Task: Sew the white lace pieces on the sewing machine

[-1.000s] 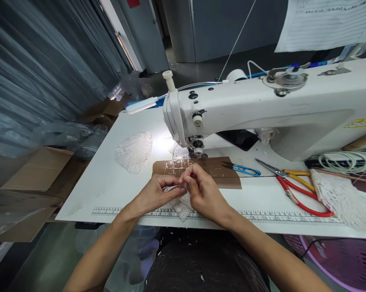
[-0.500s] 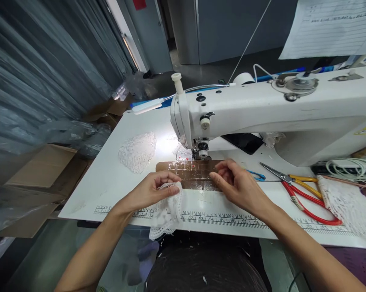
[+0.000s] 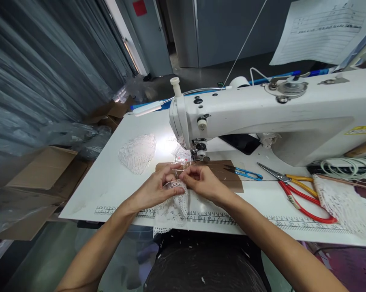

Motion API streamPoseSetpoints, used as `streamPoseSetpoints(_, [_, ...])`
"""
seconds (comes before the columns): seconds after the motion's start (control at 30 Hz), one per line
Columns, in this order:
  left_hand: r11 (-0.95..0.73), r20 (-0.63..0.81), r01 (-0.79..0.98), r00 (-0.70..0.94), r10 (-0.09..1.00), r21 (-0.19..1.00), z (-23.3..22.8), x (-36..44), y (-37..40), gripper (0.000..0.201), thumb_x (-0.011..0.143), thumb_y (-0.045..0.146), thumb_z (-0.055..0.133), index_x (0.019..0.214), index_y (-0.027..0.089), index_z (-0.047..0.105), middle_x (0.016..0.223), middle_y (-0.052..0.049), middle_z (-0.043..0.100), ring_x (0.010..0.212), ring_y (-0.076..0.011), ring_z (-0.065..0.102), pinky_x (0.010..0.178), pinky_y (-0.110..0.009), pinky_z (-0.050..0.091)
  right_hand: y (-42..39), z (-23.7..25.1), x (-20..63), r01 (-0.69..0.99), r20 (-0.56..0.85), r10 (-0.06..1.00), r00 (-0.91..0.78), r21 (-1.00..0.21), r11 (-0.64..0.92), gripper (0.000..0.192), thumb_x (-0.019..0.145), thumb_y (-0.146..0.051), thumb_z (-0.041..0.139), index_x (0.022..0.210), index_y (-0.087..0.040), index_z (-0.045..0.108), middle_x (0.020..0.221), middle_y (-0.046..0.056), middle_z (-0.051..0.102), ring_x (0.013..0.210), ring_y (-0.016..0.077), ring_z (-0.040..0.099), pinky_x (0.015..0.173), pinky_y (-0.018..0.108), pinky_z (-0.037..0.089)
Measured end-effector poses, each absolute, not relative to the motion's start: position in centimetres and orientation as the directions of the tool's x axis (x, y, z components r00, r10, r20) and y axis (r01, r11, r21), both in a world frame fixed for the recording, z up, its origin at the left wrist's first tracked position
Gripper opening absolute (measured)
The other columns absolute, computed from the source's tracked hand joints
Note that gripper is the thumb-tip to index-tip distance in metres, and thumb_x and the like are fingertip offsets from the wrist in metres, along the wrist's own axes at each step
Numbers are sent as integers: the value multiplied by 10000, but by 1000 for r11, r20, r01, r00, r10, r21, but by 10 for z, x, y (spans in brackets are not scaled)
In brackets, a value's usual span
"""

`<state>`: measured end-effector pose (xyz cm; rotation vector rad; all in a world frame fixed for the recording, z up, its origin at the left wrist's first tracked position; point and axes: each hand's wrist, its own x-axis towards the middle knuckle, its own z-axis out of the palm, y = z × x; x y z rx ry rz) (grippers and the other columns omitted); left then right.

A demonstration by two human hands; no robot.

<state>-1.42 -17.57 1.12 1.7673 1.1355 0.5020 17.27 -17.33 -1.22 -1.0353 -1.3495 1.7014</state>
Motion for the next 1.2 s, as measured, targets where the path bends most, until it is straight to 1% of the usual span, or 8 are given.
streamPoseSetpoints(0.2, [-71,-171,425,506,846,902,-1,-21,-169,561,812,377,706,1288,148,519,682,30,566,626,-120,551,619,-261,470,-171,-18,178,-90,-251,939,-235,-956,-278,473,716,-621,680,761,-157,598,574,-49,452,523,84,357,505,249,283])
streamPoseSetpoints(0.33, [-66,-164,400,512,843,914,-9,-23,-164,522,795,409,724,1240,176,578,915,-52,657,813,-168,623,691,-287,505,-171,-23,179,-9,-271,930,-250,-959,-282,484,830,-625,532,763,-153,618,615,-10,503,576,111,443,567,267,369])
streamPoseSetpoints(0.5, [-199,-55,403,538,841,893,-2,-30,-145,227,868,385,645,920,173,709,885,-52,690,783,-147,636,683,-272,508,-175,-23,192,322,-117,943,-313,-947,-11,344,890,-496,501,814,-185,628,639,-10,524,573,125,441,529,270,336])
streamPoseSetpoints(0.63, [-483,353,461,342,871,745,18,-42,-116,183,873,356,650,841,188,716,808,-27,688,722,-128,627,662,-273,500,-181,-27,214,524,49,974,-219,-837,160,298,923,-424,458,890,-195,646,708,24,613,605,160,530,544,296,405])
streamPoseSetpoints(0.77, [-780,684,506,421,596,369,13,-36,-103,103,885,275,643,878,189,699,809,-27,682,721,-136,624,608,-272,492,-185,-43,224,660,329,910,-252,-629,410,300,918,-335,478,1113,-171,637,1095,119,667,1014,257,603,834,399,495])
streamPoseSetpoints(0.93, [-859,443,508,786,432,-62,-24,-15,-132,166,956,167,511,887,159,662,838,-47,688,689,-142,620,595,-283,450,-212,-48,216,699,299,808,-507,-407,589,388,930,-283,483,1288,-148,552,1309,155,579,1234,325,492,958,558,397])
streamPoseSetpoints(1.1, [-883,306,461,832,463,83,-22,-25,-147,373,909,480,576,1079,151,620,1103,-104,657,938,-208,638,737,-334,493,-250,-16,225,322,147,574,-806,-705,632,132,903,-282,563,926,-223,680,894,26,715,977,188,640,1040,414,370])
streamPoseSetpoints(1.2, [-842,326,528,781,532,111,-11,-39,-126,330,949,422,530,1116,148,609,1115,-107,649,917,-201,631,742,-347,505,-242,-10,231,378,164,654,-739,-703,603,143,921,-244,534,928,-209,673,939,50,706,907,175,644,936,381,450])
